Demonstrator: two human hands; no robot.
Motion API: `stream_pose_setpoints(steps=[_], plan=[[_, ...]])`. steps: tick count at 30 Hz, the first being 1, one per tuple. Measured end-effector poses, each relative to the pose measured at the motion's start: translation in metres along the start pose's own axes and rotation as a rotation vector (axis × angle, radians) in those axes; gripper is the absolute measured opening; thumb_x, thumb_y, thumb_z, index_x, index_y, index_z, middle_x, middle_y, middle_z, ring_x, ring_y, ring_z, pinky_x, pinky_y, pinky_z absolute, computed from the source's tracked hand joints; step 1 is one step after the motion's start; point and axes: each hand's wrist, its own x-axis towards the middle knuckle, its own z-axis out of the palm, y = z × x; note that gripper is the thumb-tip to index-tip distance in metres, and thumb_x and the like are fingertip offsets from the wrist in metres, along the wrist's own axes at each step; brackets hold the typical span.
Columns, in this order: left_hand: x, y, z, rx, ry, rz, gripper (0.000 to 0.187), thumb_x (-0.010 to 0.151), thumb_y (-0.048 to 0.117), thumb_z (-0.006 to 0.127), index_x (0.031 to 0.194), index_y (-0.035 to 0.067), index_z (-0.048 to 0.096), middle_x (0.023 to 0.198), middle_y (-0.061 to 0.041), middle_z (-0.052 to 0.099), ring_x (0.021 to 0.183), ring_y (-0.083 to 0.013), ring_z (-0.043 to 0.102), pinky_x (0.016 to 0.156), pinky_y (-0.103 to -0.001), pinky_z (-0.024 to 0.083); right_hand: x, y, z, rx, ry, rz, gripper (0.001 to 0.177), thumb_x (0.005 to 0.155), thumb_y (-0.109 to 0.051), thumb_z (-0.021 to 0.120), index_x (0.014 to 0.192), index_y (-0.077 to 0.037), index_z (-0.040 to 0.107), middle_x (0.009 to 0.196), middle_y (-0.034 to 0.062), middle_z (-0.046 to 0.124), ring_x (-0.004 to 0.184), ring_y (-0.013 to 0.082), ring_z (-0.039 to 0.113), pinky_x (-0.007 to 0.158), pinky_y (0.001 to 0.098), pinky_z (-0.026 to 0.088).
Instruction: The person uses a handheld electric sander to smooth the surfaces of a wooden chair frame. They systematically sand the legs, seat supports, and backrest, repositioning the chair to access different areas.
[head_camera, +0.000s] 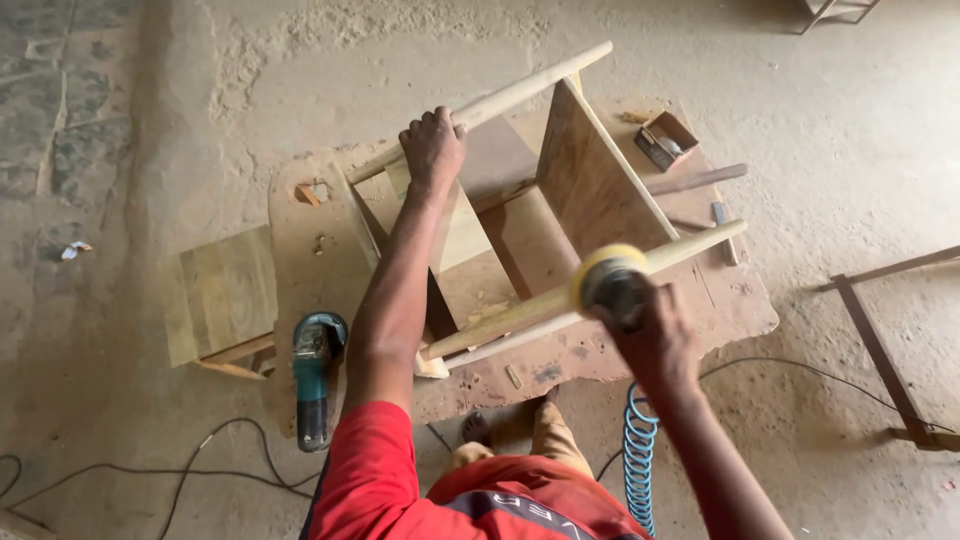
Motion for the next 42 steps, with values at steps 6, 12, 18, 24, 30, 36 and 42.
stream_pose_setpoints(steps=[6,12,18,24,30,36,42], plan=[[-0.011,0.01,-0.009,0.03,-0.013,0.023,0.033,0.099,0.032,0.069,0.119,0.006,0.063,0.104,-0.016,0.069,0.096,-0.0326,0.065,0.084,-0.053,0.044,0.004,0.102,-0.022,0.13,0.199,0.308,0.065,0.087,-0.042,0.088,0.132,-0.007,0.057,0.1,0.0166,0.071,0.08,0.0223,0.07,0.063,0.0371,0.059],[-0.029,0.027,-0.038,0.04,0.036,0.037,0.034,0.098,0.033,0.07,0.12,0.008,0.061,0.107,-0.015,0.069,0.099,-0.0309,0.064,0.088,-0.052,0.044,-0.013,0.185,-0.049,0.163,0.081,0.567,0.072,0.098,-0.032,0.088,0.151,-0.007,0.046,0.122,0.0218,0.069,0.087,0.0202,0.073,0.07,0.034,0.065],[-0.077,0.063,-0.095,0.056,0.179,0.092,0.035,0.097,0.03,0.071,0.123,0.009,0.06,0.111,-0.013,0.07,0.1,-0.028,0.064,0.089,-0.05,0.045,-0.094,0.192,-0.051,0.627,0.13,0.846,0.082,0.091,-0.024,0.081,0.157,-0.005,0.037,0.129,0.0228,0.059,0.091,0.0279,0.07,0.077,0.0384,0.065],[-0.105,0.108,-0.181,0.121,-0.06,0.192,0.048,0.096,0.042,0.074,0.124,0.006,0.059,0.101,-0.01,0.069,0.085,-0.0227,0.063,0.077,-0.04,0.053,-0.189,0.263,-0.026,1.013,0.404,0.958,0.068,0.104,-0.029,0.072,0.155,-0.001,0.037,0.132,0.0154,0.056,0.107,0.0214,0.069,0.089,0.034,0.065],[-0.064,0.12,-0.217,-0.292,-1.14,-0.063,0.063,0.088,0.057,0.072,0.123,0.007,0.057,0.079,-0.006,0.061,0.066,-0.0142,0.058,0.059,-0.028,0.053,-0.224,0.349,-0.004,1.526,0.406,0.958,0.072,0.116,-0.07,0.04,0.156,-0.012,0.053,0.113,0.0069,0.067,0.083,0.0225,0.062,0.058,0.0353,0.054],[-0.095,0.153,-0.234,-0.465,-1.229,-0.278,0.07,0.075,0.045,0.083,0.13,0.007,0.062,0.071,-0.007,0.062,0.06,-0.0172,0.058,0.052,-0.033,0.051,-0.217,0.342,0.001,1.414,0.479,0.953,0.085,0.107,-0.069,0.035,0.168,-0.011,0.044,0.15,0.0132,0.065,0.125,0.0255,0.071,0.092,0.0373,0.065],[-0.11,0.165,-0.244,-0.104,-0.94,-0.209,0.061,0.08,0.046,0.082,0.125,0.008,0.067,0.089,-0.006,0.071,0.077,-0.0169,0.068,0.073,-0.039,0.061,-0.21,0.304,-0.014,1.316,0.465,0.929,0.092,0.106,-0.077,0.039,0.163,-0.005,0.047,0.139,0.0189,0.066,0.112,0.028,0.069,0.084,0.0357,0.062]])
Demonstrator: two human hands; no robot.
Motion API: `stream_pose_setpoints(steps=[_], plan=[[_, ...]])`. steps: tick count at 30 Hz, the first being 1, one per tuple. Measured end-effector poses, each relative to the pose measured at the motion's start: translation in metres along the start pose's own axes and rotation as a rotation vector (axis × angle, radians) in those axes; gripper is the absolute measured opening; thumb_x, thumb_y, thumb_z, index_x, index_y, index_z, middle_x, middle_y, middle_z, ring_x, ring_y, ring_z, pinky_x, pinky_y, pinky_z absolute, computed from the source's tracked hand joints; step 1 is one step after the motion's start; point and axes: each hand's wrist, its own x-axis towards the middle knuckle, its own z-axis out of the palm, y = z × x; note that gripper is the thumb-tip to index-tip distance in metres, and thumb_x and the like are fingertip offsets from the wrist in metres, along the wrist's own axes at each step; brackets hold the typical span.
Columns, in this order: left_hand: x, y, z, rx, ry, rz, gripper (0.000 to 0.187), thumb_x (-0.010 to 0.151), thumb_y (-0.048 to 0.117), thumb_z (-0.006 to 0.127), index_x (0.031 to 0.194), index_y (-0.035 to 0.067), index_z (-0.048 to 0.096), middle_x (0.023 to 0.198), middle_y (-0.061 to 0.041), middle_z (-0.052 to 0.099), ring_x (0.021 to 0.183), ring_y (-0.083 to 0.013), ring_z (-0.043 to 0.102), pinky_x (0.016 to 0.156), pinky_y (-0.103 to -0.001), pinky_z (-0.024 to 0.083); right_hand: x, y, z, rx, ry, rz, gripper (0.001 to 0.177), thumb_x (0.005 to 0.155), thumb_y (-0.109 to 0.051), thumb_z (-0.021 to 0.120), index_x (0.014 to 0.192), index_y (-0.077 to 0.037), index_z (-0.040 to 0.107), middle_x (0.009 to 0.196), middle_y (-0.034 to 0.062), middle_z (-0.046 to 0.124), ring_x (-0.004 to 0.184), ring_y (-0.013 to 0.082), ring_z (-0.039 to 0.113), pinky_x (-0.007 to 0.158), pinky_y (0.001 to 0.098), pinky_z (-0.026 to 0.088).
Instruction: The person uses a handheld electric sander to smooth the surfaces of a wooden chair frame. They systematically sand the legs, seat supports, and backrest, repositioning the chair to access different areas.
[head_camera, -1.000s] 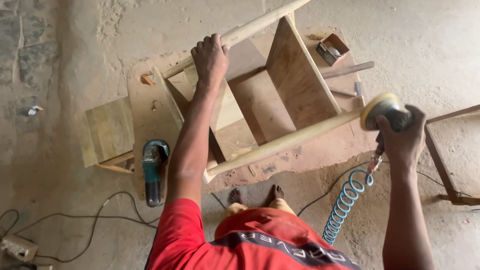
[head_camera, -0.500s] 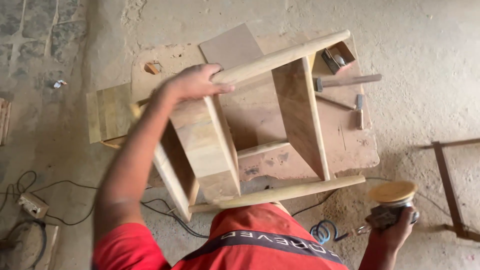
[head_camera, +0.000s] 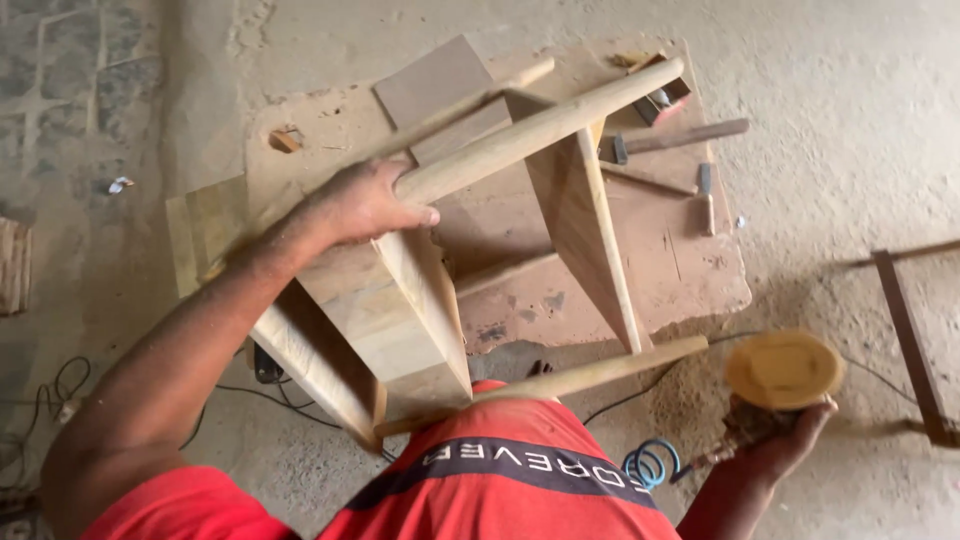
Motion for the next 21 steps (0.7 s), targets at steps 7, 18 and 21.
stream_pose_setpoints(steps=[7,18,21], plan=[[-0.028,0.007,0.011,0.221,0.255,0.165,0.045,0.092,0.039,0.072,0.124,0.007,0.066,0.081,-0.006,0.072,0.061,-0.0169,0.068,0.061,-0.037,0.061,-0.046,0.006,-0.012,0.01,0.102,-0.058,0.094,0.105,-0.078,0.046,0.163,-0.005,0.051,0.13,0.016,0.067,0.09,0.0214,0.066,0.068,0.0304,0.057],[-0.001,-0.022,0.162,0.151,0.267,0.446,0.041,0.084,0.037,0.077,0.107,0.007,0.061,0.073,-0.013,0.072,0.064,-0.0328,0.073,0.057,-0.049,0.06,-0.088,-0.05,0.073,0.066,-0.104,-0.214,0.068,0.109,-0.056,0.061,0.153,-0.005,0.046,0.138,0.0141,0.059,0.12,0.0261,0.069,0.088,0.0351,0.062],[-0.002,-0.019,0.175,0.205,0.2,0.43,0.03,0.093,0.03,0.073,0.11,0.009,0.061,0.081,-0.015,0.074,0.074,-0.0355,0.075,0.065,-0.051,0.06,-0.087,-0.075,0.096,-0.061,-0.03,-0.209,0.067,0.106,-0.053,0.069,0.152,-0.009,0.047,0.125,0.0144,0.055,0.096,0.0205,0.055,0.077,0.031,0.052]])
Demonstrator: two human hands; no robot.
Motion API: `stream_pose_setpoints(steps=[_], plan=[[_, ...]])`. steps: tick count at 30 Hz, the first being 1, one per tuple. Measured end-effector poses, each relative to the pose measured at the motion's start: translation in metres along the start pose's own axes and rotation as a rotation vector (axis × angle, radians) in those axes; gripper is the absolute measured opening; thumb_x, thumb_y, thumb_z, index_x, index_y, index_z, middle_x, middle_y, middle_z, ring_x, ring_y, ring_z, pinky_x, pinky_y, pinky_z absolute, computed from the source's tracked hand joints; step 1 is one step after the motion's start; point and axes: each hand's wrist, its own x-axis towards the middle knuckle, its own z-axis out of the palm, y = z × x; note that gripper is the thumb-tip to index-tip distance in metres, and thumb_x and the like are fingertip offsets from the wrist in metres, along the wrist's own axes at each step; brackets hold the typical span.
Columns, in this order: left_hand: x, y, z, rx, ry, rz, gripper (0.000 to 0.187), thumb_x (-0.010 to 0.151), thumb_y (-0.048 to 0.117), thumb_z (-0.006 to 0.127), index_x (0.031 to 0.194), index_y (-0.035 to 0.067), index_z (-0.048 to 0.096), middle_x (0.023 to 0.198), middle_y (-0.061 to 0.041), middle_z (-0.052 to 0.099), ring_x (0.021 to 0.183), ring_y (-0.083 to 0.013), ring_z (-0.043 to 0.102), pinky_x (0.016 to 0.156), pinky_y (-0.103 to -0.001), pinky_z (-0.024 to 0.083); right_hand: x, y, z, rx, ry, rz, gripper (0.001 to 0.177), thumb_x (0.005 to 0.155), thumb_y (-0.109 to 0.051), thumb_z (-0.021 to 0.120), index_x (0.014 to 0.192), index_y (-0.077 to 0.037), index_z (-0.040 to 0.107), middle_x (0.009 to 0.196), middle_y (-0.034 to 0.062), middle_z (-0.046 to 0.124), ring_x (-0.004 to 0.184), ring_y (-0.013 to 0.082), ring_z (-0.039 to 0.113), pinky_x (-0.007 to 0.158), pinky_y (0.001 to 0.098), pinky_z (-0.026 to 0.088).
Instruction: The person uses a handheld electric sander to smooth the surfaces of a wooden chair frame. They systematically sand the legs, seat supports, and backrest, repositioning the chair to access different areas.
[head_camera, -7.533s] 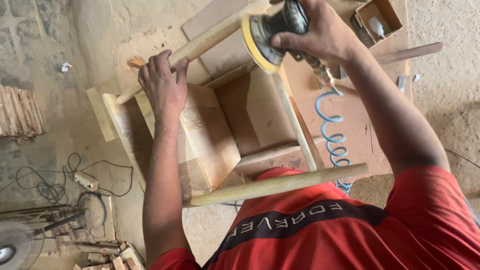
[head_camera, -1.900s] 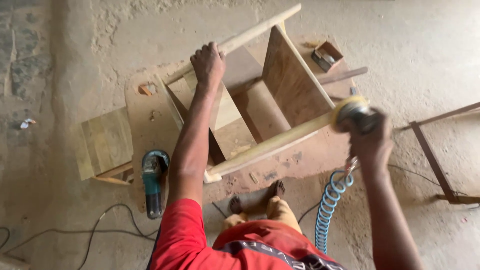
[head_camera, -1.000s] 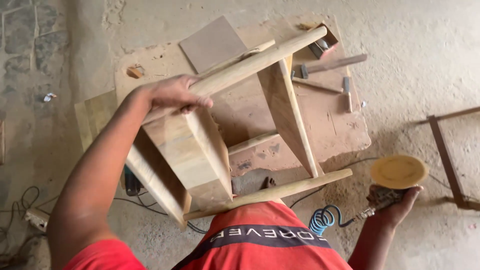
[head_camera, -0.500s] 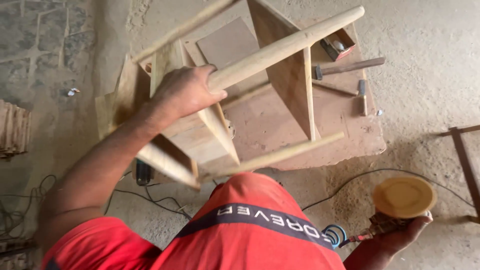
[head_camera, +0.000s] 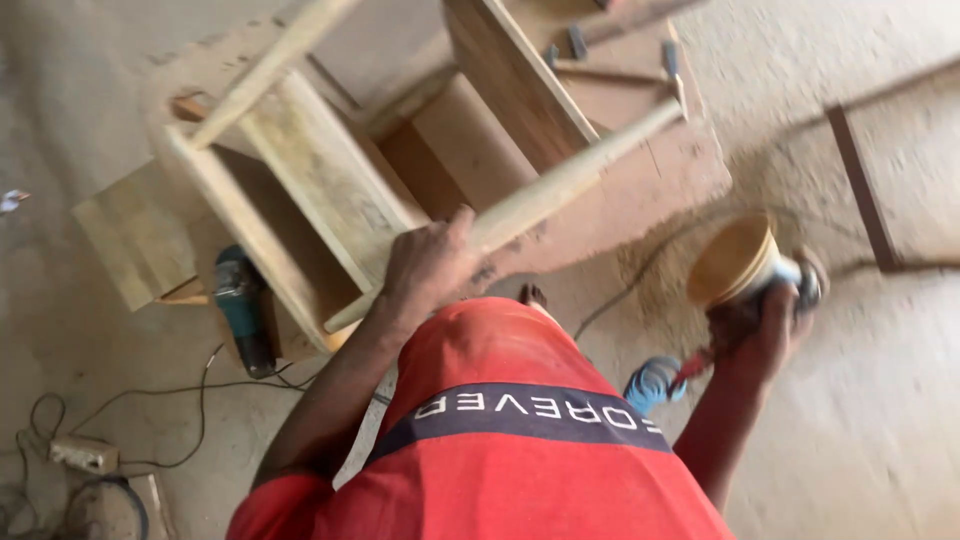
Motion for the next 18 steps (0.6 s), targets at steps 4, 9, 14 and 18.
stream_pose_setpoints(steps=[4,9,14,18], plan=[[-0.004,0.012,-0.021,-0.1,0.033,0.002,0.041,0.087,0.037,0.078,0.107,0.006,0.059,0.091,-0.017,0.074,0.082,-0.04,0.073,0.069,-0.054,0.057,0.022,-0.026,0.035,-0.302,-0.083,-0.123,0.056,0.11,-0.029,0.076,0.152,-0.007,0.046,0.128,0.0136,0.052,0.101,0.0152,0.064,0.082,0.0269,0.063],[-0.014,-0.007,-0.006,-0.12,0.114,0.142,0.052,0.087,0.033,0.082,0.122,0.003,0.059,0.107,-0.017,0.073,0.099,-0.0345,0.072,0.089,-0.049,0.056,0.054,-0.048,0.121,-0.571,-0.205,-0.067,0.068,0.096,-0.024,0.081,0.153,-0.014,0.045,0.12,0.0116,0.06,0.087,0.017,0.07,0.069,0.0287,0.066],[-0.036,-0.039,0.011,-0.001,0.174,0.193,0.074,0.079,0.043,0.085,0.137,0.005,0.057,0.138,-0.016,0.062,0.136,-0.0328,0.052,0.122,-0.062,0.027,0.059,-0.022,0.174,-1.253,-0.341,-0.703,0.078,0.091,-0.046,0.093,0.145,-0.01,0.049,0.12,0.014,0.064,0.096,0.0256,0.072,0.066,0.0345,0.064],[-0.064,-0.044,-0.01,0.056,0.179,0.132,0.074,0.077,0.044,0.085,0.134,0.006,0.057,0.151,-0.022,0.046,0.148,-0.0402,0.037,0.124,-0.064,0.022,-0.003,-0.045,0.215,-1.349,-0.514,-0.527,0.082,0.082,-0.054,0.091,0.138,-0.007,0.053,0.109,0.0185,0.061,0.083,0.0297,0.067,0.049,0.0399,0.056]])
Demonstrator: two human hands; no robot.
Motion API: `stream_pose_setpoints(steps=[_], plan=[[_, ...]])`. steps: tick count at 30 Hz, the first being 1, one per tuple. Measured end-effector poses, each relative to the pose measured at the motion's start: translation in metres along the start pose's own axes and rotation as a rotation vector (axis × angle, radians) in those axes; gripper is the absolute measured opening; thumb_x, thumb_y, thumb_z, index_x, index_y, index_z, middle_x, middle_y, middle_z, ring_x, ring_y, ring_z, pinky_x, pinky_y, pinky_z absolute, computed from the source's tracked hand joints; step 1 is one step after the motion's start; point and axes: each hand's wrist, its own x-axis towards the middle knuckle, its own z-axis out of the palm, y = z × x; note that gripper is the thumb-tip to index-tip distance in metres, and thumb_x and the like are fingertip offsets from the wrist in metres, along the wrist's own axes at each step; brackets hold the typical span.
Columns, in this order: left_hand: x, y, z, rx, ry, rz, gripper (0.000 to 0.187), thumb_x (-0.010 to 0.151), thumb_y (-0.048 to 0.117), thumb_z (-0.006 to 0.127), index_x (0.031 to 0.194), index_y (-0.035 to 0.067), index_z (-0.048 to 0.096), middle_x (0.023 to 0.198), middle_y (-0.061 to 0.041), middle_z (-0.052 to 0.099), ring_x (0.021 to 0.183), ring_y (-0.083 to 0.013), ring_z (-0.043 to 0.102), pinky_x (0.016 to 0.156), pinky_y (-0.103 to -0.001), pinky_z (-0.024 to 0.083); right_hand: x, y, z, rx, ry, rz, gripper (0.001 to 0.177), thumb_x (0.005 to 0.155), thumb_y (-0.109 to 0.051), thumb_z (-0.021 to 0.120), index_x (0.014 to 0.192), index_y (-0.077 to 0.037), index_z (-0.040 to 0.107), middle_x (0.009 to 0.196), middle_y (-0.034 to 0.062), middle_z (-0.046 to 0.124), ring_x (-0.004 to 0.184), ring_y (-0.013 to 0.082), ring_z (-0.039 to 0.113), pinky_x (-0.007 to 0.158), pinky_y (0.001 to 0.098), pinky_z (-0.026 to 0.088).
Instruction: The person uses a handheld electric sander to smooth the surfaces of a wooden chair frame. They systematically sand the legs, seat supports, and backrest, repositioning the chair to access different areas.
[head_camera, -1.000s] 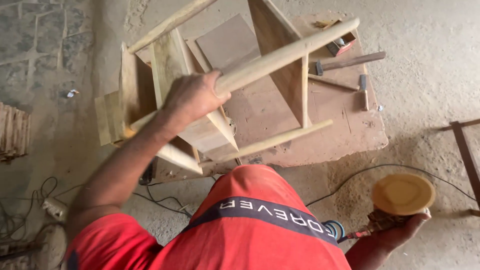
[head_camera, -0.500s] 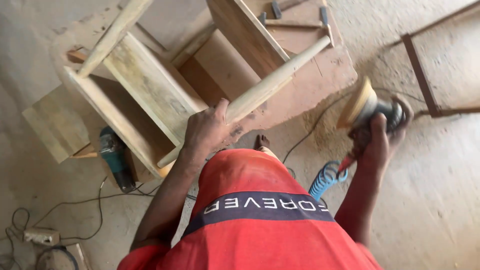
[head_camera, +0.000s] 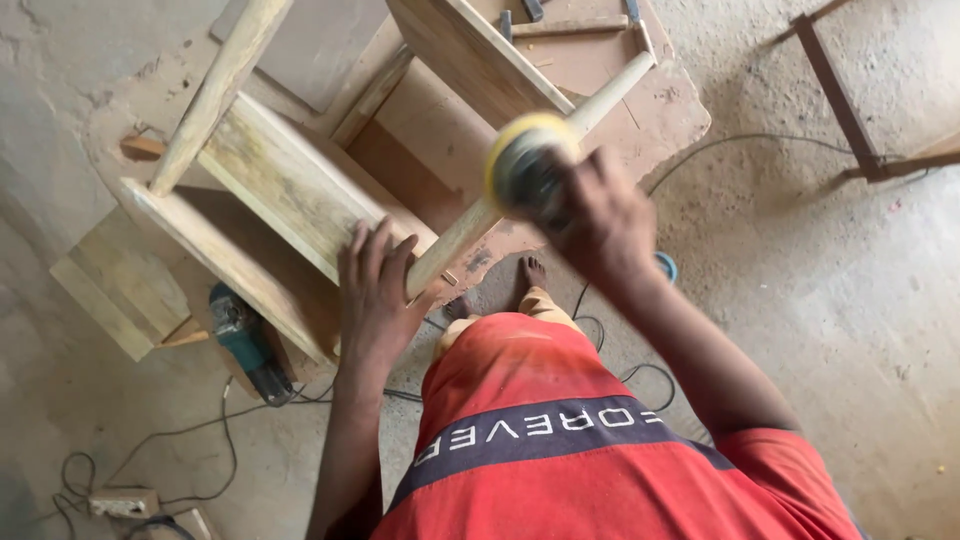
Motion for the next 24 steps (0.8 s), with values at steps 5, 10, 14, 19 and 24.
stream_pose_setpoints(steps=[5,10,14,19,24], plan=[[-0.015,-0.004,-0.011,-0.047,0.083,-0.054,0.079,0.08,0.041,0.086,0.146,0.011,0.053,0.16,-0.024,0.034,0.152,-0.0445,0.028,0.122,-0.065,0.026,-0.015,-0.034,-0.008,0.187,-0.041,-0.193,0.071,0.082,-0.044,0.089,0.14,-0.017,0.059,0.102,0.0135,0.057,0.087,0.0313,0.065,0.064,0.0453,0.057],[-0.013,0.0,-0.006,0.089,0.096,-0.041,0.074,0.083,0.037,0.086,0.144,0.012,0.053,0.161,-0.019,0.037,0.153,-0.0395,0.034,0.123,-0.064,0.031,0.022,0.032,-0.001,-0.014,-0.028,-0.085,0.073,0.087,-0.038,0.09,0.143,-0.011,0.053,0.106,0.0193,0.061,0.081,0.0292,0.067,0.053,0.0388,0.059],[-0.014,0.002,-0.004,0.139,0.128,-0.052,0.073,0.084,0.037,0.086,0.145,0.014,0.053,0.162,-0.017,0.039,0.152,-0.037,0.037,0.125,-0.061,0.032,0.064,0.083,-0.014,-0.047,0.039,-0.019,0.079,0.094,-0.037,0.095,0.149,-0.006,0.048,0.113,0.0232,0.065,0.087,0.031,0.072,0.053,0.0367,0.062],[-0.013,-0.001,0.001,0.164,0.119,-0.062,0.074,0.082,0.039,0.086,0.143,0.015,0.052,0.161,-0.017,0.039,0.151,-0.037,0.038,0.124,-0.061,0.032,0.064,0.093,-0.008,-0.055,0.184,-0.068,0.074,0.093,-0.033,0.093,0.146,-0.009,0.048,0.12,0.0189,0.066,0.097,0.0309,0.074,0.066,0.0378,0.063],[-0.011,-0.002,0.001,0.181,0.118,-0.053,0.074,0.081,0.039,0.086,0.142,0.014,0.053,0.16,-0.018,0.04,0.149,-0.0369,0.039,0.123,-0.06,0.033,0.025,0.065,0.004,0.037,0.13,-0.037,0.087,0.082,-0.049,0.097,0.143,-0.013,0.047,0.115,0.0196,0.063,0.086,0.0301,0.07,0.057,0.0387,0.061]])
